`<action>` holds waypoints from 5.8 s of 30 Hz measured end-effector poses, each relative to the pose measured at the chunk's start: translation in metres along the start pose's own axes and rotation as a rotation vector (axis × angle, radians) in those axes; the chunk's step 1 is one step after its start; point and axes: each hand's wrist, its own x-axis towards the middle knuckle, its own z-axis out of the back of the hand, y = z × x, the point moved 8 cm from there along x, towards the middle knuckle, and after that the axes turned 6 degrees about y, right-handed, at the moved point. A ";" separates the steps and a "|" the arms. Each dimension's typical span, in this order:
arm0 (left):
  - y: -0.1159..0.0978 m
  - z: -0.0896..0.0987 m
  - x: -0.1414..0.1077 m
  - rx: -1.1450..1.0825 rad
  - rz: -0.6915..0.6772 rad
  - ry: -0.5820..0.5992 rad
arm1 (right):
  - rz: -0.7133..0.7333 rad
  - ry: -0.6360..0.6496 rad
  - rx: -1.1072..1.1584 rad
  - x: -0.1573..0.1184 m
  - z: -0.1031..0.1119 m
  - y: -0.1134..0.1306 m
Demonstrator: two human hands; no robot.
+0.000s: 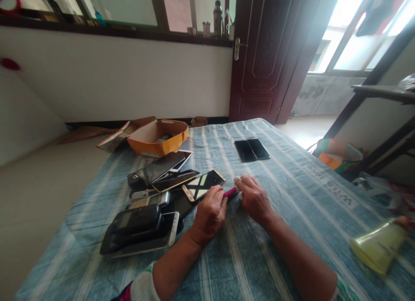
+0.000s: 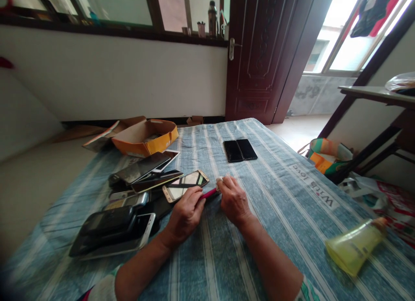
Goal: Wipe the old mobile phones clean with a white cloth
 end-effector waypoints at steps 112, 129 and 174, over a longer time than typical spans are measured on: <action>0.001 -0.011 -0.010 0.087 -0.067 0.024 | -0.179 -0.026 0.125 -0.013 -0.011 -0.021; 0.007 0.006 0.001 -0.030 0.017 -0.059 | -0.643 0.018 0.882 -0.018 -0.028 -0.058; -0.009 0.026 0.006 -0.194 0.015 -0.063 | 0.120 -0.177 0.178 0.000 0.027 0.044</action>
